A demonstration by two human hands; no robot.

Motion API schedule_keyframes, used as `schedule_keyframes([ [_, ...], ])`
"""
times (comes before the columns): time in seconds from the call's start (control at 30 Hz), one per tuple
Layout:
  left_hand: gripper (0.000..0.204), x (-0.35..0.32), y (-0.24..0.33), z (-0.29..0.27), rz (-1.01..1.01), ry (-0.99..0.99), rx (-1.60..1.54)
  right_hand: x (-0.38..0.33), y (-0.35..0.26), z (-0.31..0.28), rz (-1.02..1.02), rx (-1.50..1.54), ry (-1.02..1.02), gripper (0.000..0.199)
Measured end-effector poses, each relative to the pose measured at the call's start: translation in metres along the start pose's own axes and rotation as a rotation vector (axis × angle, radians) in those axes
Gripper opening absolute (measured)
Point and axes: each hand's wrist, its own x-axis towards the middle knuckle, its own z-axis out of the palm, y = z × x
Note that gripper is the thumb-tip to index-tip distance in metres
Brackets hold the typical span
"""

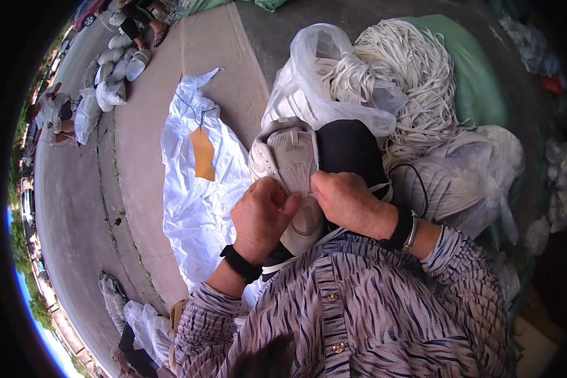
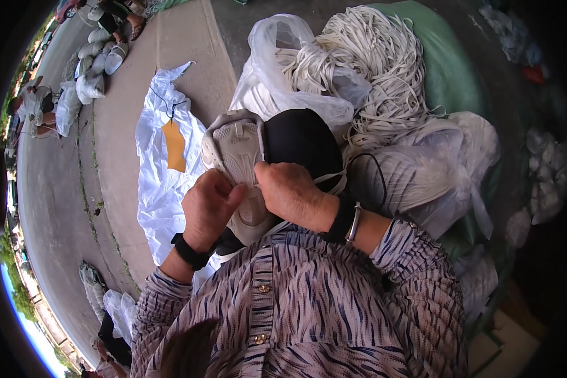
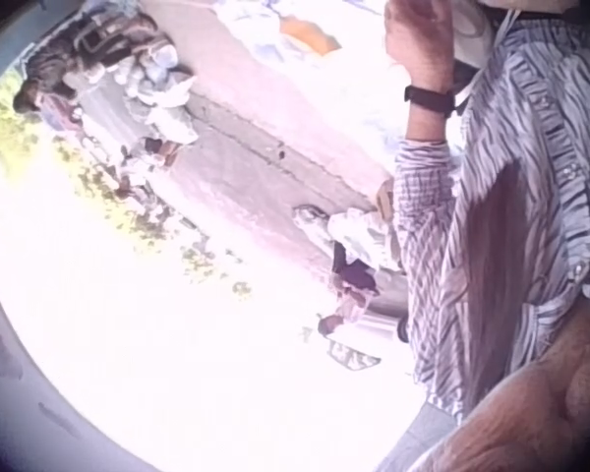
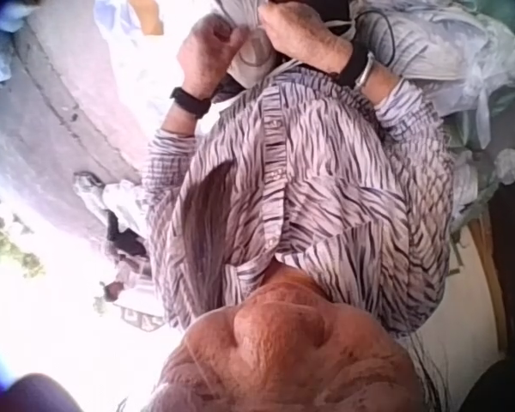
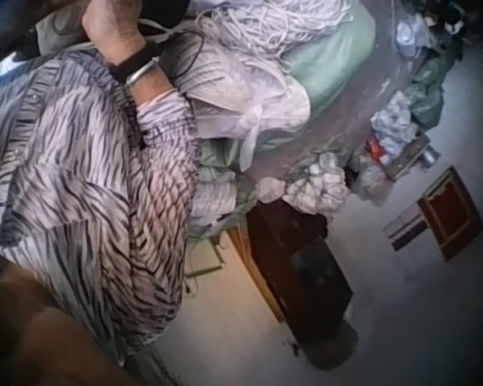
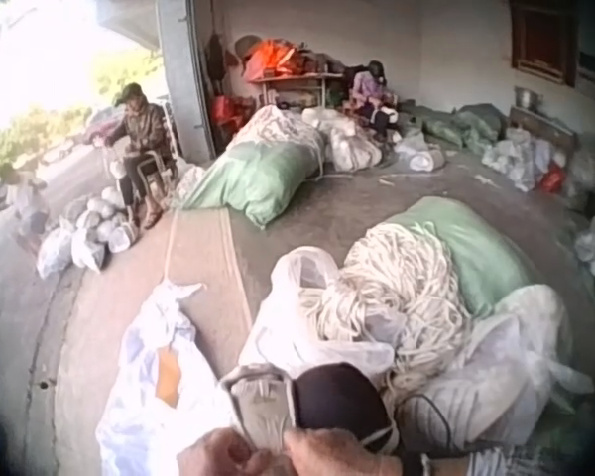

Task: The recorder is lacing a white sneaker while sitting on a step.

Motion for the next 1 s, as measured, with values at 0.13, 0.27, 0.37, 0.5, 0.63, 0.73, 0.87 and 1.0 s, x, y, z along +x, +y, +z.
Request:
schedule_keyframes([
  [0.13,0.032,0.002,-0.006,0.002,-0.015,0.010,-0.035,0.005,-0.003,0.000,0.297,0.562,-0.168,0.009],
  [0.27,0.032,0.002,-0.007,0.005,-0.001,0.040,-0.093,0.004,-0.008,0.004,0.274,0.630,-0.077,0.012],
  [0.37,0.032,-0.001,-0.006,0.004,0.053,0.050,-0.102,-0.003,-0.008,0.005,0.209,0.389,0.000,0.005],
  [0.5,0.030,-0.006,-0.012,0.001,0.054,-0.027,-0.207,-0.016,-0.003,0.005,0.011,0.255,0.142,0.019],
  [0.63,0.027,-0.010,-0.020,0.003,0.086,-0.020,-0.312,-0.018,0.001,0.006,0.013,0.166,0.174,0.010],
  [0.73,0.025,-0.011,-0.024,0.006,0.107,-0.014,-0.386,-0.013,-0.002,0.009,0.037,0.201,0.164,0.004],
  [0.87,0.025,-0.012,-0.026,0.007,0.100,-0.025,-0.385,-0.009,-0.013,0.015,0.059,0.246,0.205,0.007],
  [1.0,0.024,-0.014,-0.023,0.008,0.115,-0.018,-0.405,-0.011,-0.014,0.014,0.388,0.626,0.016,0.006],
])
